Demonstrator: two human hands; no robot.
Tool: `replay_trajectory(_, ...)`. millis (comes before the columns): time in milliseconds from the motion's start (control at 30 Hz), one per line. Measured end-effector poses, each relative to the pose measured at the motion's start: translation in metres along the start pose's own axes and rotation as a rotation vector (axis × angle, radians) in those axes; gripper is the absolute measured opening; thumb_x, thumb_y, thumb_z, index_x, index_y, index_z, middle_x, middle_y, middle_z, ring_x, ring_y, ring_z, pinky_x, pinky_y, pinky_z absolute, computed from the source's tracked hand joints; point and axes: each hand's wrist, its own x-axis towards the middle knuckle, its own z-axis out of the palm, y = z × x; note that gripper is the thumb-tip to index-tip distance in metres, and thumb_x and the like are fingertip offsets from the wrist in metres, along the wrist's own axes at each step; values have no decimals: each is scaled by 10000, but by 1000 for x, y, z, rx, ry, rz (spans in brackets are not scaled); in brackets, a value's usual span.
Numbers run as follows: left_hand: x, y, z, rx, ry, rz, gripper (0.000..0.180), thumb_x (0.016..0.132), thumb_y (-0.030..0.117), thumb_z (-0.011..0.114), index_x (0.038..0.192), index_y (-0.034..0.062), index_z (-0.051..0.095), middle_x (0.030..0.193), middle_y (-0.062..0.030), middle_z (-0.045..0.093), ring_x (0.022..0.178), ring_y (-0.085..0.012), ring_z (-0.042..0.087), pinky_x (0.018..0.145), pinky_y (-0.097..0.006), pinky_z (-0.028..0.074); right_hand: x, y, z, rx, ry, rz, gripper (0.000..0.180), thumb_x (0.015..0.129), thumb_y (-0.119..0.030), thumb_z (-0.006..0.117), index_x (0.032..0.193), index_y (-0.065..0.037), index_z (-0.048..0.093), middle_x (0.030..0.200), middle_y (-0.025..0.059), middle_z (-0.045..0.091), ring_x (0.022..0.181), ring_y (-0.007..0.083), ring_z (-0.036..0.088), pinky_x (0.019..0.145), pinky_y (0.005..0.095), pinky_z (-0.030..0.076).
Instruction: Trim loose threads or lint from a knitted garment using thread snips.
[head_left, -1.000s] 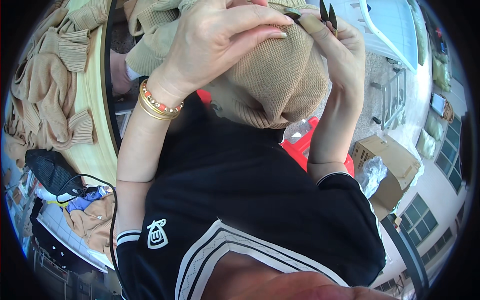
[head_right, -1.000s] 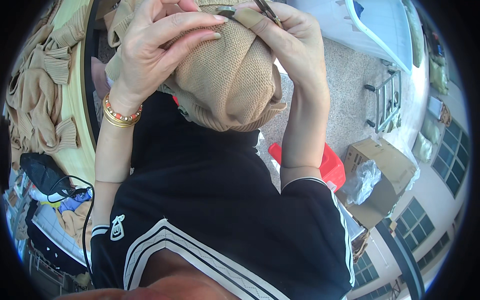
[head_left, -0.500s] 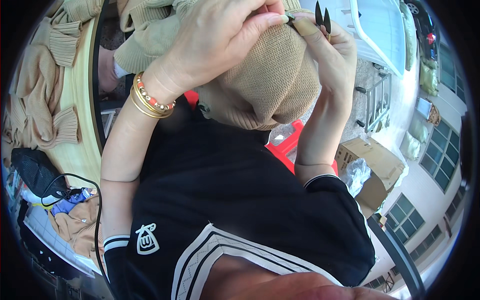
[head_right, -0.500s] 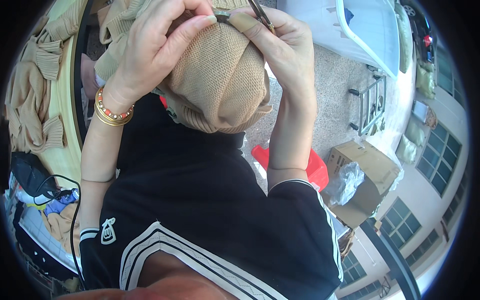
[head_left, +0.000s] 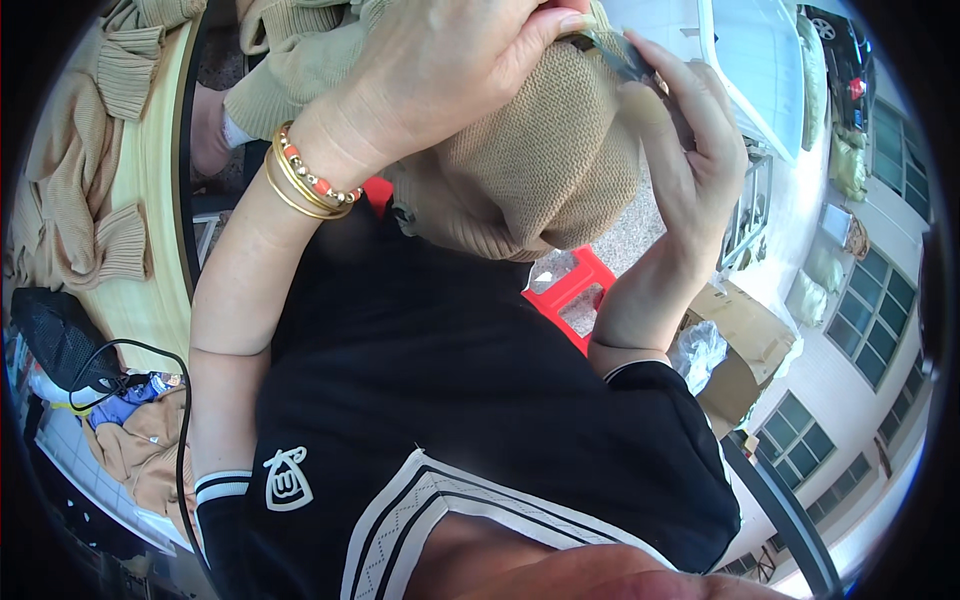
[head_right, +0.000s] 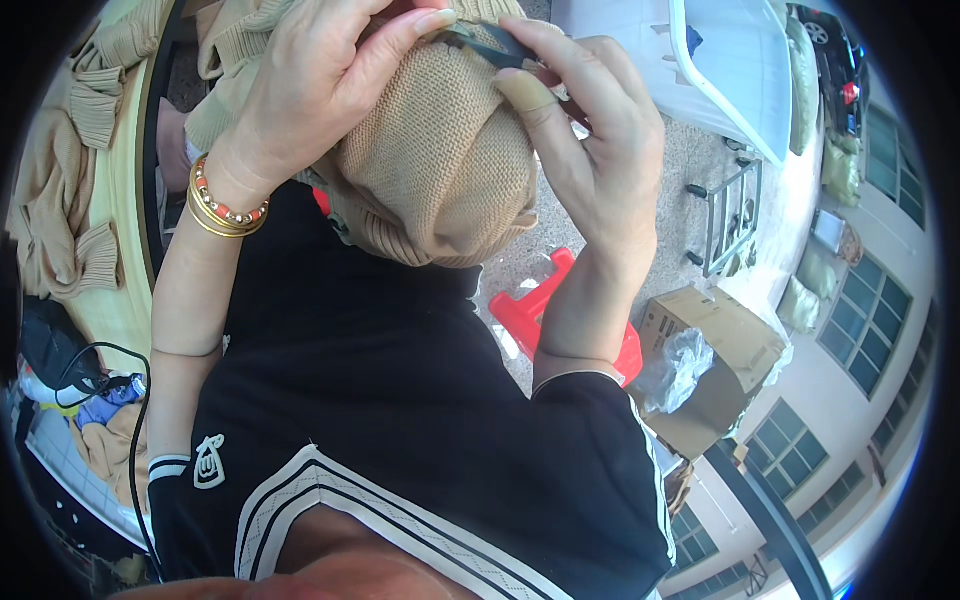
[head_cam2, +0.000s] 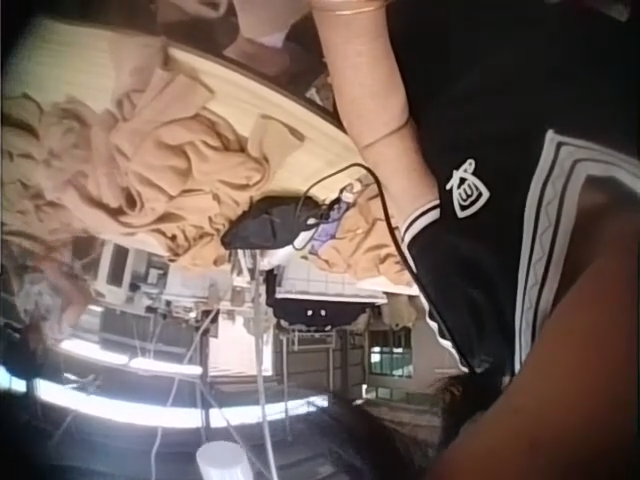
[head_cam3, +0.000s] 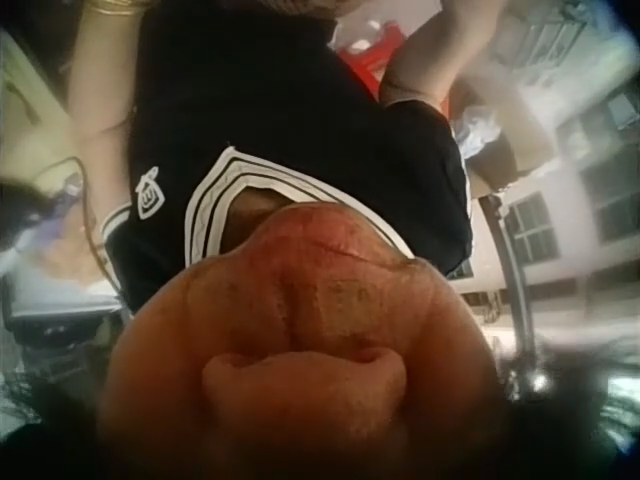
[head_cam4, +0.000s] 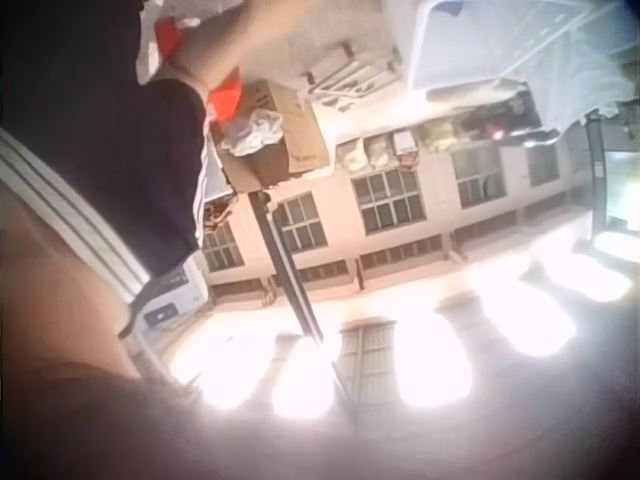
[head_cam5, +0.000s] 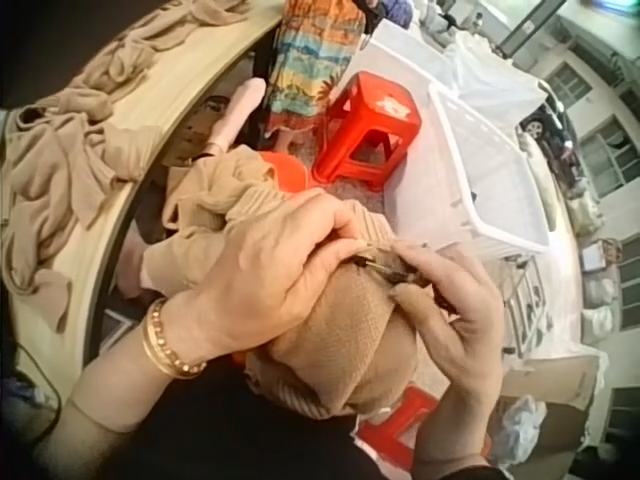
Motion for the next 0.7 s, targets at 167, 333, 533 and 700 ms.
replay_trajectory(167, 12, 27, -11, 128, -160, -280, 71, 948, 31, 632, 987, 4, 579, 884, -153, 612, 799, -328, 628, 715, -370, 503, -2, -6, -7, -210, -30, -96, 323, 844, -93, 802, 1163, -71, 755, 890, 68, 637, 775, 158, 637, 655, 274, 502)
replay_trajectory(333, 11, 26, -10, 104, -149, -281, 74, 944, 27, 634, 987, 2, 578, 877, -155, 608, 788, -329, 624, 713, -370, 502, -3, -8, -6, -149, -20, -70, 358, 811, -112, 828, 1160, -75, 758, 893, 64, 631, 781, 147, 644, 658, 264, 520)
replay_trajectory(533, 5, 18, -8, 100, -118, -249, 79, 946, 28, 637, 980, -2, 571, 873, -159, 611, 787, -326, 625, 714, -374, 503, -5, -6, -3, -146, -44, -58, 368, 804, -124, 841, 1158, -66, 759, 900, 59, 635, 775, 131, 649, 653, 254, 529)
replay_trajectory(700, 9, 23, -8, 104, -121, -281, 81, 948, 28, 637, 976, -3, 568, 868, -159, 610, 784, -327, 624, 712, -375, 504, -2, -5, 1, -123, -31, -73, 348, 809, -114, 838, 1145, -57, 764, 867, 59, 638, 737, 129, 635, 635, 254, 515)
